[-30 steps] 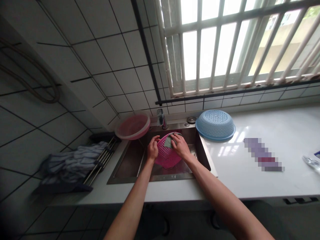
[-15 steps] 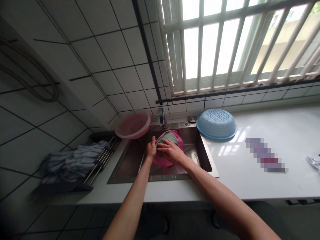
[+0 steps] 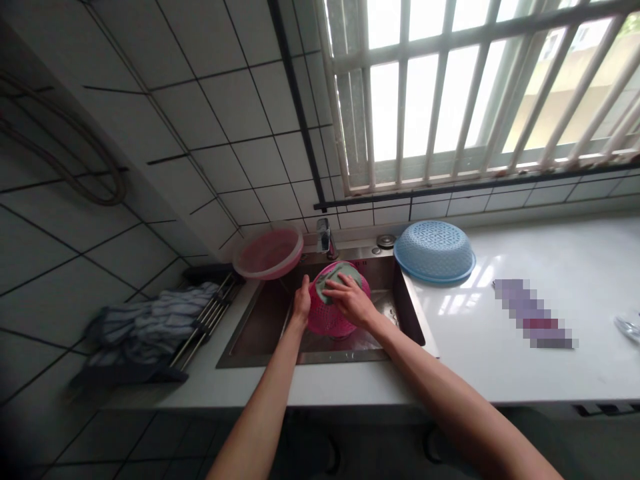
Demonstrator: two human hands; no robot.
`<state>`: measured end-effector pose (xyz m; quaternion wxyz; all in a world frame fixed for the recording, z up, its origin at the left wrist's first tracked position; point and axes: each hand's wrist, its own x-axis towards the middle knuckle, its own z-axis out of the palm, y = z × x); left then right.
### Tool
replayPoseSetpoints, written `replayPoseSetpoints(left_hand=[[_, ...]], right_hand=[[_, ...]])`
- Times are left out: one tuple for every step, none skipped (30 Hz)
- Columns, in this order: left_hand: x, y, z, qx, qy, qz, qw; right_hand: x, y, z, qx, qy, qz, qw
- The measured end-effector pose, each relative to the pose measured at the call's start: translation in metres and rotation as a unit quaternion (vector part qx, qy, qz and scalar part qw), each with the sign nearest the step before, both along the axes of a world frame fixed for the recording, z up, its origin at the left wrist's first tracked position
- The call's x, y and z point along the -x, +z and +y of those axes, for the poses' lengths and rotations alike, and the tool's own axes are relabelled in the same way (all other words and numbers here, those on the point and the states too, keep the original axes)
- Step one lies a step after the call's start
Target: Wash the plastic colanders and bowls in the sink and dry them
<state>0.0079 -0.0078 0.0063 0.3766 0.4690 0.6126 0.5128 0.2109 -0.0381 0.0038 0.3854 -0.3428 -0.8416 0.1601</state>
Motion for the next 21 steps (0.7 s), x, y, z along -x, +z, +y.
replayPoseSetpoints(left_hand=[[0.0, 0.0, 0.0, -0.006, 0.001, 0.0, 1.0], [0.0, 0.001, 0.0, -0.01, 0.009, 0.005, 1.0], [0.0, 0.001, 0.001, -0.014, 0.02, 0.013, 1.0], [0.0, 0.002, 0.001, -0.015, 0.028, 0.022, 0.999], [-0.001, 0.002, 0.0, -0.017, 0.027, 0.029, 0.999], [-0.002, 0.003, 0.0, -0.017, 0.018, 0.033, 0.999], [-0.003, 0.003, 0.0, -0.018, 0.004, 0.037, 0.999], [-0.004, 0.004, -0.001, -0.017, -0.009, 0.042, 0.999], [-0.005, 0.004, -0.002, -0.013, -0.019, 0.047, 0.999], [-0.006, 0.004, -0.002, -0.006, -0.025, 0.051, 0.998], [-0.007, 0.005, -0.003, 0.002, -0.03, 0.052, 0.998], [-0.008, 0.005, -0.004, 0.011, -0.033, 0.051, 0.998], [-0.008, 0.006, -0.005, 0.018, -0.037, 0.048, 0.998], [-0.007, 0.007, -0.006, 0.023, -0.041, 0.045, 0.998], [-0.007, 0.008, -0.006, 0.026, -0.045, 0.042, 0.998], [-0.007, 0.009, -0.007, 0.024, -0.05, 0.039, 0.998], [-0.006, 0.01, -0.007, 0.018, -0.056, 0.037, 0.998], [-0.006, 0.012, -0.007, 0.011, -0.062, 0.037, 0.997], [-0.006, 0.013, -0.007, 0.003, -0.068, 0.04, 0.997], [-0.007, 0.014, -0.006, -0.004, -0.072, 0.046, 0.996], [-0.008, 0.014, -0.006, -0.008, -0.074, 0.054, 0.996]], right_hand=[[0.006, 0.004, -0.006, -0.017, 0.026, -0.031, 0.999], [0.01, 0.007, -0.012, -0.031, 0.048, -0.056, 0.997], [0.013, 0.01, -0.015, -0.041, 0.065, -0.074, 0.994], [0.014, 0.011, -0.016, -0.047, 0.076, -0.082, 0.993], [0.013, 0.012, -0.015, -0.049, 0.079, -0.081, 0.992], [0.011, 0.011, -0.011, -0.047, 0.073, -0.069, 0.994], [0.007, 0.009, -0.005, -0.04, 0.059, -0.049, 0.996], [0.001, 0.006, 0.002, -0.026, 0.035, -0.022, 0.999], [-0.005, 0.002, 0.01, -0.006, 0.005, 0.01, 1.0], [-0.012, -0.002, 0.017, 0.022, -0.029, 0.043, 0.998], [-0.019, -0.007, 0.024, 0.053, -0.059, 0.072, 0.994], [-0.025, -0.011, 0.03, 0.083, -0.081, 0.097, 0.989], [-0.029, -0.013, 0.033, 0.106, -0.093, 0.113, 0.984], [-0.032, -0.014, 0.034, 0.116, -0.095, 0.121, 0.981], [-0.032, -0.013, 0.033, 0.114, -0.086, 0.119, 0.983], [-0.029, -0.011, 0.028, 0.1, -0.07, 0.106, 0.987], [-0.024, -0.007, 0.022, 0.078, -0.052, 0.084, 0.992], [-0.017, -0.003, 0.015, 0.054, -0.032, 0.056, 0.996], [-0.01, 0.002, 0.007, 0.03, -0.01, 0.025, 0.999], [-0.002, 0.007, -0.001, 0.008, 0.009, -0.005, 1.0], [0.004, 0.012, -0.006, -0.01, 0.024, -0.027, 0.999]])
